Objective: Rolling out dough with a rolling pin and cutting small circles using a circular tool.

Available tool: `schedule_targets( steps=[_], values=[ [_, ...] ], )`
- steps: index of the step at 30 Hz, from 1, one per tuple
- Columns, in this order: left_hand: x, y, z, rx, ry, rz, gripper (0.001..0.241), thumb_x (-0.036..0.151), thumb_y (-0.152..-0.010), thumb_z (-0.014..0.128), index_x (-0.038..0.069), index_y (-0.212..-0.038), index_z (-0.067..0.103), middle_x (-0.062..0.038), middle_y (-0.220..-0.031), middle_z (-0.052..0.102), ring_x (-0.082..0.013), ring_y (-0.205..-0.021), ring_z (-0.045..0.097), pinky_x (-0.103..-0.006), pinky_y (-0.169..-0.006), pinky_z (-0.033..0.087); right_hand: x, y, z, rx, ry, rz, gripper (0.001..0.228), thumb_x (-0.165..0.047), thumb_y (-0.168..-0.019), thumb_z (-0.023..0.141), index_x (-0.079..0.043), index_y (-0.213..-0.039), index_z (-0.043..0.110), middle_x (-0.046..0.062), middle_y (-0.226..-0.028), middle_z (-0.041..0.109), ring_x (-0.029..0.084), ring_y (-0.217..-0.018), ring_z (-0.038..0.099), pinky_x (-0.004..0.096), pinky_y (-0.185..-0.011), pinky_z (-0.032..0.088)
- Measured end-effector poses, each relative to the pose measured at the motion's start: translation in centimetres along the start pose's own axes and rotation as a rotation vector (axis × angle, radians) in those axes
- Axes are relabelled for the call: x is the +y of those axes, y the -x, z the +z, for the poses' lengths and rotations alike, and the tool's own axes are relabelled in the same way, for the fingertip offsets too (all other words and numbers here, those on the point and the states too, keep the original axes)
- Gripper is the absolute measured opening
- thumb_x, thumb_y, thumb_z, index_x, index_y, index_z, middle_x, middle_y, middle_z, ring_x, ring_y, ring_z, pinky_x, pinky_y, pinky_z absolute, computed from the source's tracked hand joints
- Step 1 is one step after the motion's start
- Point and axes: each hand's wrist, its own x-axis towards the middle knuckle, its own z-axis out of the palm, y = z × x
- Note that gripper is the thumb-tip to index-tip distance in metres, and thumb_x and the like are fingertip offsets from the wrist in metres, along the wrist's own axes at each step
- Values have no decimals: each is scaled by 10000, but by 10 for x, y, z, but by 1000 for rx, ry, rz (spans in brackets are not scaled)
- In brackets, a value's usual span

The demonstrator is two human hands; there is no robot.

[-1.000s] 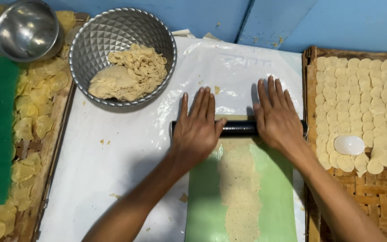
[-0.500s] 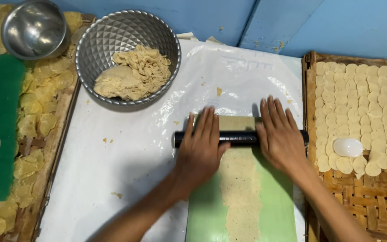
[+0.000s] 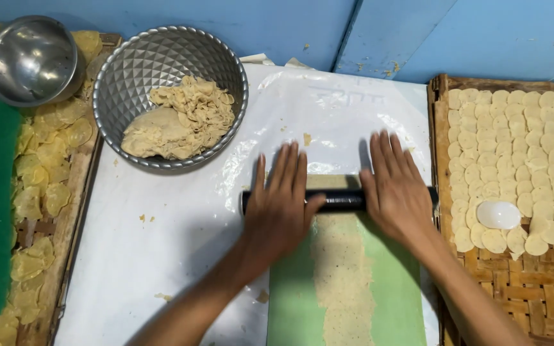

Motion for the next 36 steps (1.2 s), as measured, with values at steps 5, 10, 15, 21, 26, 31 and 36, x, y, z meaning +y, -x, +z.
schedule_targets(
  steps=[5,10,15,21,26,31,36],
  values=[
    [1,0,1,-32,65,-30,697,465,-1065,431,-96,-1477,450,-330,-1556,412,-464,-1480,365,-691,-1181,182,5,0,0,-45,29,-19,694,-503,-1110,150,-66,-1640,251,250,-1663,265,383,-1558,185,517,-1249,138],
    [-39,-56,21,-199,57,-97,702,502,-1072,385,-57,-1486,475,-350,-1596,317,-519,-1509,255,-684,-1198,175,7,-56,-10,48,-197,-2,640,-425,-1141,217,-38,-1651,206,304,-1657,210,422,-1549,137,520,-1243,138],
    [-55,-92,31,48,40,-84,618,428,-1105,437,-120,-1355,574,-373,-1461,466,-524,-1432,384,-617,-1161,302,27,-104,5,483,-46,-69,485,-295,-1175,423,87,-1420,592,305,-1380,602,437,-1371,497,454,-1147,383],
    [-58,-64,13,-65,234,29,245,280,-987,672,53,-1045,744,-106,-880,671,-301,-871,678,-412,-729,534,41,-115,-6,656,-417,-47,444,-207,-1186,338,-17,-1128,734,199,-1008,741,416,-1000,708,490,-875,541],
    [-98,-70,39,-33,203,-72,218,314,-979,675,113,-898,697,-60,-789,599,-284,-807,658,-385,-671,528,62,-66,-9,639,-319,-65,219,-203,-1127,582,-101,-1099,774,87,-960,722,321,-949,700,411,-834,553],
    [-88,-74,22,0,173,-165,315,338,-1051,583,100,-849,625,-66,-693,591,-277,-676,666,-370,-563,511,88,-11,14,608,-192,-25,111,-198,-1021,759,-88,-1004,764,68,-863,637,292,-881,663,393,-799,547],
    [-83,-60,23,-6,72,-123,346,308,-1082,494,86,-855,632,-116,-729,621,-324,-728,692,-428,-600,554,43,17,-27,0,-442,31,171,-167,-948,666,-17,-991,735,266,-779,719,460,-776,703,505,-712,521]
  ],
)
